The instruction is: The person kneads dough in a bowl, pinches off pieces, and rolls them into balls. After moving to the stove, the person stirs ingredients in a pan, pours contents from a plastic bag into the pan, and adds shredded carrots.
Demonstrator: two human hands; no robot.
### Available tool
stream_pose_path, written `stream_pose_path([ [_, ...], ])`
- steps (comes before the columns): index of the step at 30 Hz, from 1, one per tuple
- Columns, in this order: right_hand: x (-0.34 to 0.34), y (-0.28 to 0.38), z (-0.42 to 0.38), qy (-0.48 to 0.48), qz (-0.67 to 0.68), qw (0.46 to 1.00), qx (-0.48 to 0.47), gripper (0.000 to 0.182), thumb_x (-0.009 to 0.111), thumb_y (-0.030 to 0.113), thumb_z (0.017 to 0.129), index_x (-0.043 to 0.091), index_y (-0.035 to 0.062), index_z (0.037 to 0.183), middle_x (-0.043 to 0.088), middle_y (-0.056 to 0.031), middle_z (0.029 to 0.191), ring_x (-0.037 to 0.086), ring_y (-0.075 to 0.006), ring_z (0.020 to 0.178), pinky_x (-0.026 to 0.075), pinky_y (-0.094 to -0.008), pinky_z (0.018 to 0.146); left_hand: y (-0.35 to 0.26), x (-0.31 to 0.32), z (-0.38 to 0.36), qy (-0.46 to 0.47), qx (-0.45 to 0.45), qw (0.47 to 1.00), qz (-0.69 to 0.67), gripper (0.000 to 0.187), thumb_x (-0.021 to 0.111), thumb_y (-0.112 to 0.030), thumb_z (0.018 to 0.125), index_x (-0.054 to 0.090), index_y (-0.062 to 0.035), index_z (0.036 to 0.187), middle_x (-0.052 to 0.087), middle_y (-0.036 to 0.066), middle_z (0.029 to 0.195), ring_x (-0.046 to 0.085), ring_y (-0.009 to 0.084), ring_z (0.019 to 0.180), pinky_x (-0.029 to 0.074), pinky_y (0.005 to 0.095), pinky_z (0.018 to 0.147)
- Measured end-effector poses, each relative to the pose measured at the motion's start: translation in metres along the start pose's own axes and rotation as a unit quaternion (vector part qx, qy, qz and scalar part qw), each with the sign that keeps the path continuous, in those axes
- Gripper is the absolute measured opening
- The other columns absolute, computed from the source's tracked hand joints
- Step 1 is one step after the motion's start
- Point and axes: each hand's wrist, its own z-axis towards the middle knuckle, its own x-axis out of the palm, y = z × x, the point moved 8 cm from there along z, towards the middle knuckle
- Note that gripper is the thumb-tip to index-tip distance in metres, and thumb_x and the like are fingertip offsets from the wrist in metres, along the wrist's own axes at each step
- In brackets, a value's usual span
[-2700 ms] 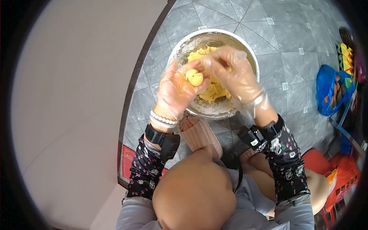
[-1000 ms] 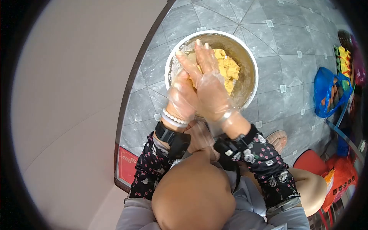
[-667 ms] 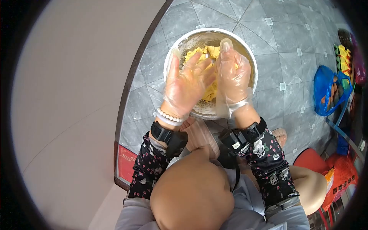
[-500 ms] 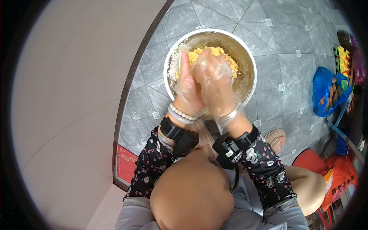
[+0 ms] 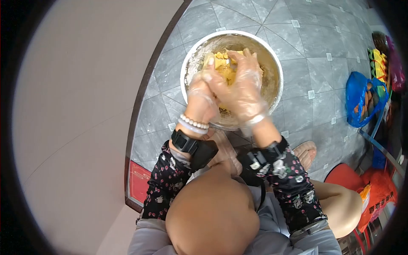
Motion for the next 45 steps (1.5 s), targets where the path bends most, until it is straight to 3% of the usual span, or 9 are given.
stream_pose_path([
  [4, -0.009, -0.007, 0.009, 0.102, 0.296, 0.950, 0.002, 0.040, 0.050, 0.027, 0.094, 0.054, 0.0017, 0.125, 0.045, -0.0235, 0.139, 0.037, -0.0381, 0.134, 0.030, -0.0421, 0.109, -0.005, -0.002, 0.000, 0.030, 0.001, 0.999, 0.041, 0.029, 0.053, -0.041, 0.096, 0.051, -0.0127, 0.093, 0.054, 0.002, 0.078, 0.051, 0.0128, 0.067, 0.041, 0.0269, 0.057],
  [9, 0.020, 0.019, 0.002, 0.051, -0.041, 0.976, -0.207, 0.045, 0.043, 0.043, 0.097, 0.065, 0.0070, 0.112, 0.055, -0.0214, 0.128, 0.052, -0.0322, 0.121, 0.043, -0.0359, 0.098, 0.005, 0.038, -0.008, 0.198, -0.097, 0.941, -0.258, 0.061, 0.041, -0.055, 0.095, 0.045, -0.0046, 0.129, 0.052, 0.014, 0.126, 0.050, 0.0257, 0.116, 0.039, 0.0399, 0.100],
  [16, 0.018, -0.021, 0.036, 0.097, 0.097, 0.989, 0.048, 0.054, 0.047, 0.043, 0.096, 0.064, -0.0030, 0.073, 0.062, -0.0210, 0.070, 0.056, -0.0365, 0.063, 0.046, -0.0426, 0.065, -0.012, 0.018, -0.033, 0.205, -0.160, 0.944, -0.202, 0.102, 0.027, -0.074, 0.089, 0.031, 0.0161, 0.136, 0.040, 0.028, 0.140, 0.039, 0.0378, 0.131, 0.030, 0.0455, 0.110],
  [20, -0.006, -0.037, 0.045, 0.001, 0.041, 0.993, 0.110, 0.062, 0.041, 0.046, 0.098, 0.062, -0.0057, 0.069, 0.061, -0.0237, 0.071, 0.057, -0.0395, 0.068, 0.043, -0.0469, 0.069, -0.027, -0.005, -0.027, 0.208, -0.105, 0.972, -0.020, 0.093, 0.035, -0.069, 0.089, 0.039, 0.0122, 0.134, 0.040, 0.025, 0.141, 0.042, 0.0337, 0.130, 0.034, 0.0451, 0.108],
  [25, -0.002, -0.037, 0.024, 0.275, 0.129, 0.935, 0.182, 0.057, 0.042, 0.028, 0.095, 0.030, 0.0021, 0.144, 0.032, -0.0228, 0.148, 0.032, -0.0324, 0.137, 0.022, -0.0404, 0.115, -0.030, -0.040, -0.036, -0.025, -0.010, 0.981, 0.190, 0.073, 0.067, -0.036, 0.087, 0.037, 0.0081, 0.137, 0.046, 0.023, 0.137, 0.044, 0.0237, 0.128, 0.036, 0.0367, 0.106],
  [29, 0.038, -0.056, 0.008, 0.286, -0.560, 0.762, -0.156, 0.062, 0.043, 0.030, 0.095, 0.025, 0.0039, 0.148, 0.021, -0.0163, 0.155, 0.017, -0.0365, 0.143, 0.011, -0.0435, 0.117, 0.002, -0.052, -0.013, -0.057, -0.079, 0.936, 0.337, 0.078, 0.066, -0.017, 0.085, 0.023, 0.0051, 0.145, 0.049, 0.021, 0.133, 0.048, 0.0219, 0.121, 0.040, 0.0284, 0.101],
  [33, 0.079, -0.049, -0.034, 0.373, -0.368, 0.851, -0.015, 0.072, 0.032, 0.048, 0.096, 0.016, 0.0031, 0.150, 0.000, -0.0200, 0.157, -0.004, -0.0360, 0.145, -0.001, -0.0506, 0.116, 0.015, -0.069, 0.018, 0.007, -0.054, 0.951, 0.305, 0.072, 0.060, -0.007, 0.081, 0.027, 0.0050, 0.143, 0.054, 0.020, 0.125, 0.054, 0.0238, 0.111, 0.044, 0.0287, 0.093],
  [39, 0.049, -0.045, 0.012, 0.443, 0.007, 0.896, 0.033, 0.060, 0.046, 0.043, 0.094, 0.039, 0.0045, 0.139, 0.026, -0.0251, 0.148, 0.035, -0.0371, 0.134, 0.033, -0.0390, 0.108, -0.037, -0.062, 0.034, -0.027, 0.039, 0.831, 0.554, 0.065, 0.055, -0.023, 0.085, 0.035, 0.0001, 0.142, 0.052, 0.025, 0.131, 0.052, 0.0341, 0.119, 0.043, 0.0356, 0.097],
  [45, 0.096, -0.045, 0.056, 0.222, -0.323, 0.912, -0.119, 0.036, 0.045, 0.022, 0.094, 0.057, 0.0005, 0.121, 0.059, -0.0209, 0.120, 0.057, -0.0323, 0.115, 0.047, -0.0388, 0.095, -0.042, -0.038, 0.047, -0.106, 0.000, 0.746, 0.658, 0.055, 0.042, -0.036, 0.097, 0.041, 0.0032, 0.136, 0.053, 0.027, 0.128, 0.049, 0.0378, 0.123, 0.038, 0.0405, 0.103],
])
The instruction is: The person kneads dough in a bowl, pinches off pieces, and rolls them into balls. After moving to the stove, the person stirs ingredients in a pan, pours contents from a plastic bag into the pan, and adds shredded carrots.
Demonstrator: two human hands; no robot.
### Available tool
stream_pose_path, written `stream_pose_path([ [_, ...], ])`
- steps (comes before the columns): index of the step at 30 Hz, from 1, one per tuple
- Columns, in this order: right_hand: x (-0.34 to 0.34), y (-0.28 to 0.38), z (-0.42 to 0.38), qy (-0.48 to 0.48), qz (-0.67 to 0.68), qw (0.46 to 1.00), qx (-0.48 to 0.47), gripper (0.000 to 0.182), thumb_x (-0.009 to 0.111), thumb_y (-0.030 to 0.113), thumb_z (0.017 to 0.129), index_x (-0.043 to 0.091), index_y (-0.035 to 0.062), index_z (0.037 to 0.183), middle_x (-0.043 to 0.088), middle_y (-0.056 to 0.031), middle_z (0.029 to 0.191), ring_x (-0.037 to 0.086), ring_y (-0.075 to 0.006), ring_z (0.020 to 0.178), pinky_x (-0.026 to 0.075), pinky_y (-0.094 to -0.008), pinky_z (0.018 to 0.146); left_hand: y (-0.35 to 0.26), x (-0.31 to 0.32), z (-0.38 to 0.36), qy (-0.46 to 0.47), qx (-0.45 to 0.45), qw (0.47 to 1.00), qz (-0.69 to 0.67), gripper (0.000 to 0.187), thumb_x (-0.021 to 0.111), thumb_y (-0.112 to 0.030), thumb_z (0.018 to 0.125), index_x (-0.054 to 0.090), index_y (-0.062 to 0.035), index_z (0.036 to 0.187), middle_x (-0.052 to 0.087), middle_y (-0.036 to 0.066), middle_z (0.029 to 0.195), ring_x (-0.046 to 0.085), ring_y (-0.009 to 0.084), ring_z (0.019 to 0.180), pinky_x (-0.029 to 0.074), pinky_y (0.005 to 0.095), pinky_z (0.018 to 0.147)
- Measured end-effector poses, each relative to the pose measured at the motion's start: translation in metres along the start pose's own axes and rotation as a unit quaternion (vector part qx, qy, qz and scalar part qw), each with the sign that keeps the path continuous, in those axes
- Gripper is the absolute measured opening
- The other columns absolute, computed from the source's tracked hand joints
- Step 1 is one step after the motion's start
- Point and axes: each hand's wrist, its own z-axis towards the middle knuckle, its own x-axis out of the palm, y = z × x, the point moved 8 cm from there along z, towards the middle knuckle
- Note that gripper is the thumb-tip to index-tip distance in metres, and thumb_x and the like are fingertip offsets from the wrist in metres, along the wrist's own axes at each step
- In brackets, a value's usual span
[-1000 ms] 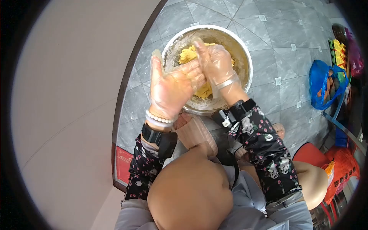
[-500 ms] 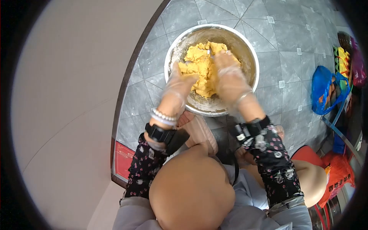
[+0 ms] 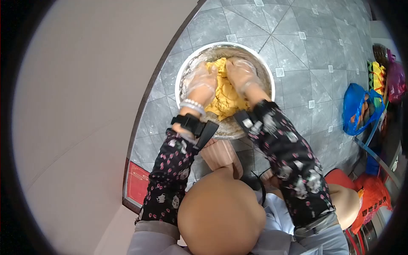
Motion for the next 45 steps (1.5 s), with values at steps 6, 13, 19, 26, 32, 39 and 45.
stream_pose_path([
  [6, 0.072, -0.010, 0.012, 0.167, 0.459, 0.860, 0.150, 0.039, 0.043, 0.026, 0.094, 0.056, -0.0010, 0.119, 0.063, -0.0250, 0.108, 0.059, -0.0377, 0.107, 0.048, -0.0413, 0.089, 0.009, -0.016, 0.015, 0.044, 0.134, 0.986, 0.089, 0.042, 0.054, -0.037, 0.093, 0.056, -0.0047, 0.120, 0.060, 0.020, 0.118, 0.056, 0.0319, 0.111, 0.043, 0.0403, 0.096],
  [13, -0.017, 0.055, -0.060, 0.175, 0.109, 0.976, -0.072, 0.027, 0.050, 0.019, 0.089, 0.062, -0.0011, 0.101, 0.067, -0.0219, 0.090, 0.066, -0.0339, 0.092, 0.052, -0.0417, 0.080, 0.024, -0.023, -0.042, 0.080, 0.298, 0.951, 0.022, 0.036, 0.076, -0.005, 0.072, 0.059, -0.0085, 0.104, 0.062, 0.010, 0.093, 0.060, 0.0270, 0.088, 0.050, 0.0345, 0.081],
  [19, 0.019, 0.072, -0.075, 0.299, 0.236, 0.924, 0.043, 0.027, 0.049, 0.008, 0.088, 0.053, 0.0003, 0.113, 0.060, -0.0261, 0.111, 0.062, -0.0368, 0.102, 0.051, -0.0428, 0.087, 0.044, 0.018, -0.050, 0.155, 0.280, 0.940, 0.115, 0.040, 0.064, 0.004, 0.071, 0.054, -0.0052, 0.108, 0.059, 0.019, 0.101, 0.057, 0.0392, 0.095, 0.047, 0.0412, 0.085],
  [26, 0.071, 0.059, -0.046, 0.279, 0.324, 0.897, 0.114, 0.035, 0.056, 0.001, 0.082, 0.044, 0.0012, 0.115, 0.060, -0.0270, 0.109, 0.059, -0.0402, 0.105, 0.050, -0.0421, 0.086, 0.048, 0.046, -0.014, 0.132, 0.198, 0.962, 0.135, 0.036, 0.056, 0.003, 0.077, 0.049, -0.0060, 0.112, 0.059, 0.022, 0.102, 0.058, 0.0392, 0.099, 0.048, 0.0452, 0.083],
  [32, 0.074, 0.052, -0.015, 0.352, 0.325, 0.855, 0.199, 0.043, 0.057, 0.003, 0.082, 0.041, -0.0015, 0.122, 0.061, -0.0268, 0.110, 0.061, -0.0380, 0.104, 0.049, -0.0371, 0.086, 0.030, 0.024, 0.020, 0.124, 0.196, 0.941, 0.244, 0.037, 0.057, 0.003, 0.077, 0.048, -0.0042, 0.112, 0.059, 0.025, 0.098, 0.059, 0.0403, 0.097, 0.048, 0.0458, 0.082],
  [39, 0.045, 0.041, -0.082, 0.389, 0.328, 0.855, 0.101, 0.053, 0.057, 0.018, 0.088, 0.038, -0.0060, 0.131, 0.054, -0.0249, 0.123, 0.051, -0.0311, 0.120, 0.039, -0.0388, 0.102, 0.027, -0.005, -0.052, 0.108, 0.302, 0.930, 0.177, 0.034, 0.057, 0.001, 0.082, 0.055, -0.0022, 0.116, 0.059, 0.018, 0.108, 0.058, 0.0325, 0.103, 0.050, 0.0417, 0.089],
  [45, -0.019, 0.027, 0.006, 0.084, -0.021, 0.996, -0.016, 0.043, 0.066, 0.028, 0.080, 0.060, -0.0013, 0.111, 0.058, -0.0206, 0.118, 0.058, -0.0296, 0.105, 0.047, -0.0380, 0.091, 0.087, -0.025, -0.019, 0.030, 0.047, 0.974, -0.219, 0.054, 0.065, -0.014, 0.086, 0.045, 0.0014, 0.134, 0.049, 0.017, 0.136, 0.050, 0.0240, 0.120, 0.040, 0.0332, 0.102],
])
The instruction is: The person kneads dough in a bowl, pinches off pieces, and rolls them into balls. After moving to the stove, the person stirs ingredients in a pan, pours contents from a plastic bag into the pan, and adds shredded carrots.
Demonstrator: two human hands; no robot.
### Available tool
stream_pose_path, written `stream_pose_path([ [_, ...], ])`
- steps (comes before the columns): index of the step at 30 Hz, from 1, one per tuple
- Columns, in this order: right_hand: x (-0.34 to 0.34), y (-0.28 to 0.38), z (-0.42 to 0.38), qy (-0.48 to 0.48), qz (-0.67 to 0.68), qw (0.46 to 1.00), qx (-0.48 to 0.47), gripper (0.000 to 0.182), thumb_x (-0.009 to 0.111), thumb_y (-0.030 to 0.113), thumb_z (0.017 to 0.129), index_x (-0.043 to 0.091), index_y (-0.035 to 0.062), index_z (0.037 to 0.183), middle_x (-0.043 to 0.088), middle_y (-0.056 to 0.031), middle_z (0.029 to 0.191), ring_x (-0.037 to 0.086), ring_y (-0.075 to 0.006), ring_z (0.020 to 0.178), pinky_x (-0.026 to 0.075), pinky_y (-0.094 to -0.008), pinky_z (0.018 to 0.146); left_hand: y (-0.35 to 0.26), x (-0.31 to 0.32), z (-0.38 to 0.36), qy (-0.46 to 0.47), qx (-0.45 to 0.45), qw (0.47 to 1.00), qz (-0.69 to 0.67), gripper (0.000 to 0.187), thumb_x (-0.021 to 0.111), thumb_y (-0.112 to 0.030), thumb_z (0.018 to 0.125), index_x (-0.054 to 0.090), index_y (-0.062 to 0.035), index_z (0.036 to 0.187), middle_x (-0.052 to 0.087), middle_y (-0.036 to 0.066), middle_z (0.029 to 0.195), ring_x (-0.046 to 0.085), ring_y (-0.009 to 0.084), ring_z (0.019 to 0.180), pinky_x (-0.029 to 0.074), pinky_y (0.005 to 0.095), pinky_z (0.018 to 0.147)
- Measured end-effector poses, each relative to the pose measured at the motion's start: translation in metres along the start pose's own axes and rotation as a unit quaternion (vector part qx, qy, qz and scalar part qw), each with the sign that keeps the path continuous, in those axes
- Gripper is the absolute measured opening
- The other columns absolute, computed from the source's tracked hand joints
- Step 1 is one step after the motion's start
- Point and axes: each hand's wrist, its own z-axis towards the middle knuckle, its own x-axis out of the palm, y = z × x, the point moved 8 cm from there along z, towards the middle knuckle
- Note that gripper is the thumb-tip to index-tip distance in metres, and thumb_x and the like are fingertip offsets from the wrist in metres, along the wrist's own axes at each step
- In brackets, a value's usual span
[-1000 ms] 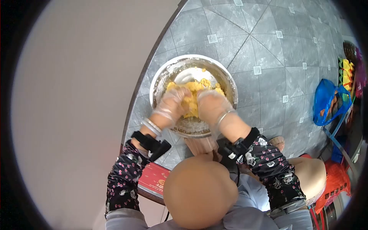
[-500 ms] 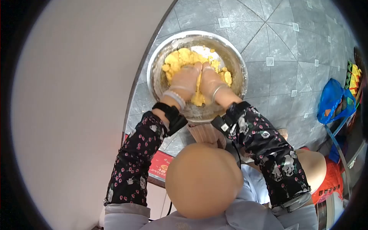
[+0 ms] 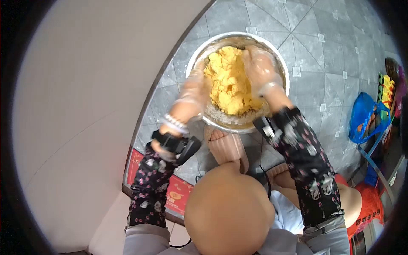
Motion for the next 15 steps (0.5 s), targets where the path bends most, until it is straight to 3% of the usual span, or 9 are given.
stream_pose_path([
  [1, 0.019, -0.009, 0.027, -0.040, 0.045, 0.998, 0.013, 0.049, 0.070, 0.034, 0.076, 0.062, -0.0002, 0.110, 0.058, -0.0192, 0.118, 0.058, -0.0284, 0.108, 0.047, -0.0374, 0.091, -0.030, 0.012, 0.000, 0.009, -0.023, 0.986, 0.167, 0.054, 0.065, -0.016, 0.087, 0.045, 0.0023, 0.134, 0.047, 0.017, 0.138, 0.050, 0.0226, 0.120, 0.039, 0.0323, 0.102],
  [4, 0.051, -0.014, 0.055, -0.110, 0.032, 0.992, -0.050, 0.047, 0.072, 0.035, 0.077, 0.064, 0.0017, 0.109, 0.062, -0.0187, 0.112, 0.060, -0.0283, 0.103, 0.047, -0.0364, 0.091, -0.019, 0.031, 0.032, -0.014, -0.103, 0.990, -0.093, 0.059, 0.060, -0.033, 0.092, 0.043, 0.0022, 0.137, 0.050, 0.015, 0.136, 0.052, 0.0192, 0.115, 0.041, 0.0296, 0.100],
  [5, 0.050, -0.015, 0.051, -0.082, 0.099, 0.991, -0.029, 0.042, 0.070, 0.031, 0.080, 0.064, 0.0022, 0.109, 0.063, -0.0188, 0.110, 0.061, -0.0283, 0.101, 0.048, -0.0360, 0.090, 0.010, 0.032, 0.057, -0.004, 0.010, 0.991, -0.133, 0.059, 0.060, -0.033, 0.092, 0.044, 0.0013, 0.137, 0.051, 0.014, 0.135, 0.053, 0.0190, 0.114, 0.042, 0.0298, 0.097],
  [6, 0.023, -0.008, 0.035, 0.035, 0.349, 0.931, 0.097, 0.033, 0.066, 0.026, 0.084, 0.063, 0.0027, 0.107, 0.063, -0.0180, 0.110, 0.061, -0.0269, 0.099, 0.048, -0.0351, 0.089, 0.012, 0.033, 0.054, -0.002, -0.053, 0.976, -0.209, 0.054, 0.063, -0.028, 0.090, 0.047, -0.0017, 0.134, 0.054, 0.012, 0.131, 0.055, 0.0188, 0.109, 0.045, 0.0304, 0.093],
  [7, 0.023, 0.005, 0.014, 0.149, 0.566, 0.783, 0.212, 0.025, 0.063, 0.020, 0.088, 0.063, 0.0032, 0.106, 0.063, -0.0173, 0.110, 0.061, -0.0255, 0.098, 0.049, -0.0343, 0.089, 0.012, 0.033, 0.048, -0.009, -0.115, 0.952, -0.285, 0.051, 0.067, -0.023, 0.087, 0.050, -0.0046, 0.132, 0.056, 0.011, 0.126, 0.057, 0.0187, 0.105, 0.047, 0.0309, 0.089],
  [10, 0.047, 0.028, -0.009, 0.296, 0.473, 0.828, 0.050, 0.020, 0.069, 0.017, 0.083, 0.063, 0.0038, 0.097, 0.064, -0.0149, 0.104, 0.061, -0.0225, 0.093, 0.050, -0.0322, 0.084, -0.031, 0.033, 0.017, 0.141, -0.125, 0.980, 0.065, 0.042, 0.071, -0.015, 0.082, 0.057, -0.0076, 0.121, 0.060, 0.007, 0.116, 0.057, 0.0177, 0.101, 0.048, 0.0318, 0.087],
  [12, 0.020, 0.034, -0.035, 0.270, 0.271, 0.923, -0.042, 0.027, 0.076, 0.016, 0.077, 0.060, 0.0038, 0.094, 0.063, -0.0142, 0.098, 0.060, -0.0222, 0.091, 0.050, -0.0324, 0.083, -0.041, 0.043, 0.007, 0.190, 0.004, 0.968, 0.165, 0.036, 0.076, -0.015, 0.077, 0.060, -0.0074, 0.108, 0.061, 0.009, 0.101, 0.057, 0.0218, 0.096, 0.048, 0.0329, 0.085],
  [14, 0.028, 0.033, -0.052, 0.195, 0.289, 0.936, -0.044, 0.048, 0.084, 0.016, 0.064, 0.054, 0.0019, 0.098, 0.059, -0.0188, 0.100, 0.059, -0.0278, 0.094, 0.050, -0.0368, 0.085, -0.056, 0.047, -0.006, 0.234, 0.077, 0.893, 0.378, 0.040, 0.078, -0.014, 0.073, 0.058, -0.0068, 0.108, 0.059, 0.013, 0.097, 0.058, 0.0250, 0.095, 0.048, 0.0341, 0.084],
  [15, 0.029, 0.033, -0.059, 0.116, 0.247, 0.960, -0.057, 0.050, 0.085, 0.015, 0.062, 0.054, 0.0016, 0.100, 0.059, -0.0195, 0.102, 0.058, -0.0311, 0.097, 0.049, -0.0383, 0.087, -0.048, 0.053, -0.008, 0.201, 0.204, 0.860, 0.421, 0.046, 0.076, -0.012, 0.074, 0.054, -0.0056, 0.113, 0.057, 0.018, 0.097, 0.059, 0.0310, 0.093, 0.049, 0.0379, 0.082],
])
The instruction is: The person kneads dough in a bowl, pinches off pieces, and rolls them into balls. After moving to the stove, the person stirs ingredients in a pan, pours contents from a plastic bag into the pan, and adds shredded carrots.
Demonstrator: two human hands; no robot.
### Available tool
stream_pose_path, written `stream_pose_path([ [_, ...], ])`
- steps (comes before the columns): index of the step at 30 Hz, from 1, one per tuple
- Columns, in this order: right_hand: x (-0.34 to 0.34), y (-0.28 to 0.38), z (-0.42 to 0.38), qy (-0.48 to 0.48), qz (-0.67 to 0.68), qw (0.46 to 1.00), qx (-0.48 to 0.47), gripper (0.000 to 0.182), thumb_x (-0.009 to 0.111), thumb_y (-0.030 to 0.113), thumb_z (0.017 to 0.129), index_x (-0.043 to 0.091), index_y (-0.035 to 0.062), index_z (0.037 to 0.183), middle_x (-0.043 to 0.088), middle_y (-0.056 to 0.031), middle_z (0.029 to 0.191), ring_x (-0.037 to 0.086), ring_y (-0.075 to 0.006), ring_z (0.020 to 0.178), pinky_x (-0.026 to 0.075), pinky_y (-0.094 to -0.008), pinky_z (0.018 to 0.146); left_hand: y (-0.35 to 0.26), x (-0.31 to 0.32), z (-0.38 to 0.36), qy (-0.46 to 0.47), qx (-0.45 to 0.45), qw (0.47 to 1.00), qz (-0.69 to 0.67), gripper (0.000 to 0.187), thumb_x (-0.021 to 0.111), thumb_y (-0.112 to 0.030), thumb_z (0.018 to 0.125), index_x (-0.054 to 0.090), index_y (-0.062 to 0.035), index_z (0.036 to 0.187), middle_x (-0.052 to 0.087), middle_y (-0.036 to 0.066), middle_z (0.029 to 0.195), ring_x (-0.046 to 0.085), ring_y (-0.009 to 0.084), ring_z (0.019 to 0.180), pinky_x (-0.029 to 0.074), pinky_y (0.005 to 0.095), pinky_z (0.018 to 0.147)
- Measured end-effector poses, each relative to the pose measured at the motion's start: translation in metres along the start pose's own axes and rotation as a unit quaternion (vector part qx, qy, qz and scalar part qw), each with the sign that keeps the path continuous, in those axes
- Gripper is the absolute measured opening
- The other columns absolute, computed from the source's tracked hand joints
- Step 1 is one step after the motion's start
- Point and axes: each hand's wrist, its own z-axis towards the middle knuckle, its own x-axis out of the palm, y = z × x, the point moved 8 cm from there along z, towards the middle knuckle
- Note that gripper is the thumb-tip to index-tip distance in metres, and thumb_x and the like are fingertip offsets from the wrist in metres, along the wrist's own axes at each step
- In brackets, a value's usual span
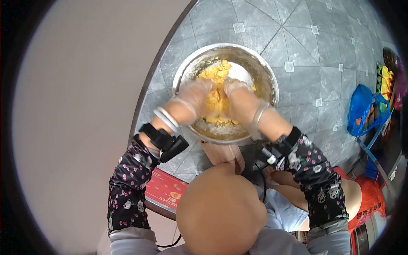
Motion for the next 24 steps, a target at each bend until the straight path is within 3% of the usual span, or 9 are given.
stream_pose_path([
  [1, 0.001, 0.001, -0.004, -0.075, -0.051, 0.995, -0.027, 0.053, 0.085, 0.013, 0.060, 0.054, 0.0013, 0.101, 0.058, -0.0202, 0.104, 0.057, -0.0343, 0.099, 0.048, -0.0398, 0.089, 0.003, 0.018, 0.000, -0.004, 0.021, 1.000, 0.012, 0.041, 0.073, -0.013, 0.076, 0.054, -0.0047, 0.111, 0.058, 0.019, 0.099, 0.059, 0.0332, 0.095, 0.049, 0.0384, 0.083],
  [3, 0.024, -0.010, 0.000, -0.044, -0.086, 0.995, 0.025, 0.050, 0.081, 0.009, 0.062, 0.054, 0.0009, 0.104, 0.057, -0.0211, 0.106, 0.056, -0.0376, 0.101, 0.047, -0.0409, 0.090, -0.001, 0.045, -0.004, -0.008, 0.064, 0.997, 0.030, 0.033, 0.067, -0.015, 0.079, 0.054, -0.0030, 0.107, 0.058, 0.021, 0.104, 0.061, 0.0376, 0.098, 0.050, 0.0395, 0.083],
  [7, 0.032, -0.012, 0.017, 0.055, -0.134, 0.989, 0.027, 0.045, 0.072, 0.001, 0.066, 0.053, 0.0001, 0.107, 0.056, -0.0228, 0.108, 0.056, -0.0397, 0.103, 0.046, -0.0424, 0.091, -0.005, 0.059, 0.016, 0.051, -0.056, 0.997, 0.017, 0.027, 0.056, -0.006, 0.082, 0.051, -0.0021, 0.109, 0.057, 0.022, 0.104, 0.062, 0.0378, 0.096, 0.052, 0.0427, 0.079],
  [9, 0.037, -0.024, 0.022, 0.007, -0.095, 0.993, 0.066, 0.041, 0.066, -0.003, 0.069, 0.053, 0.0007, 0.108, 0.057, -0.0239, 0.108, 0.055, -0.0411, 0.104, 0.046, -0.0433, 0.093, 0.003, 0.059, 0.022, 0.058, -0.114, 0.992, 0.001, 0.026, 0.052, -0.004, 0.084, 0.050, -0.0024, 0.110, 0.057, 0.022, 0.104, 0.063, 0.0375, 0.093, 0.053, 0.0438, 0.077],
  [12, 0.027, -0.032, 0.037, -0.102, -0.029, 0.991, 0.084, 0.038, 0.064, -0.004, 0.071, 0.054, 0.0020, 0.108, 0.058, -0.0262, 0.106, 0.056, -0.0418, 0.104, 0.046, -0.0444, 0.091, 0.006, 0.039, 0.027, -0.001, -0.162, 0.987, 0.014, 0.023, 0.049, -0.006, 0.086, 0.050, -0.0019, 0.110, 0.057, 0.023, 0.106, 0.062, 0.0380, 0.093, 0.052, 0.0445, 0.077],
  [17, 0.003, -0.032, 0.073, -0.089, 0.024, 0.989, 0.118, 0.033, 0.062, 0.002, 0.077, 0.055, 0.0040, 0.109, 0.059, -0.0231, 0.108, 0.057, -0.0374, 0.108, 0.048, -0.0420, 0.091, 0.038, 0.018, 0.038, -0.161, -0.208, 0.965, -0.003, 0.038, 0.052, -0.003, 0.083, 0.047, 0.0017, 0.121, 0.057, 0.026, 0.111, 0.060, 0.0407, 0.098, 0.050, 0.0412, 0.085],
  [21, 0.000, -0.048, 0.060, -0.089, 0.078, 0.986, 0.114, 0.038, 0.069, 0.007, 0.071, 0.054, 0.0026, 0.106, 0.061, -0.0236, 0.105, 0.060, -0.0364, 0.102, 0.047, -0.0398, 0.088, 0.031, 0.012, 0.032, -0.019, -0.264, 0.963, -0.053, 0.048, 0.062, -0.006, 0.082, 0.046, 0.0028, 0.127, 0.057, 0.024, 0.117, 0.055, 0.0359, 0.113, 0.045, 0.0379, 0.098],
  [22, 0.005, -0.049, 0.058, 0.013, 0.092, 0.987, 0.129, 0.039, 0.068, 0.011, 0.074, 0.055, 0.0031, 0.110, 0.061, -0.0230, 0.109, 0.061, -0.0355, 0.103, 0.048, -0.0369, 0.089, 0.021, -0.001, 0.019, 0.038, -0.267, 0.960, -0.080, 0.052, 0.064, -0.007, 0.082, 0.046, 0.0015, 0.130, 0.056, 0.021, 0.121, 0.052, 0.0314, 0.118, 0.043, 0.0361, 0.101],
  [24, -0.025, -0.044, 0.038, -0.013, 0.057, 0.992, 0.108, 0.045, 0.070, 0.012, 0.074, 0.053, 0.0026, 0.115, 0.062, -0.0226, 0.110, 0.061, -0.0356, 0.102, 0.048, -0.0358, 0.090, 0.039, -0.010, -0.007, -0.163, -0.153, 0.968, -0.115, 0.051, 0.060, -0.002, 0.080, 0.047, 0.0032, 0.129, 0.059, 0.022, 0.110, 0.058, 0.0338, 0.105, 0.047, 0.0357, 0.096],
])
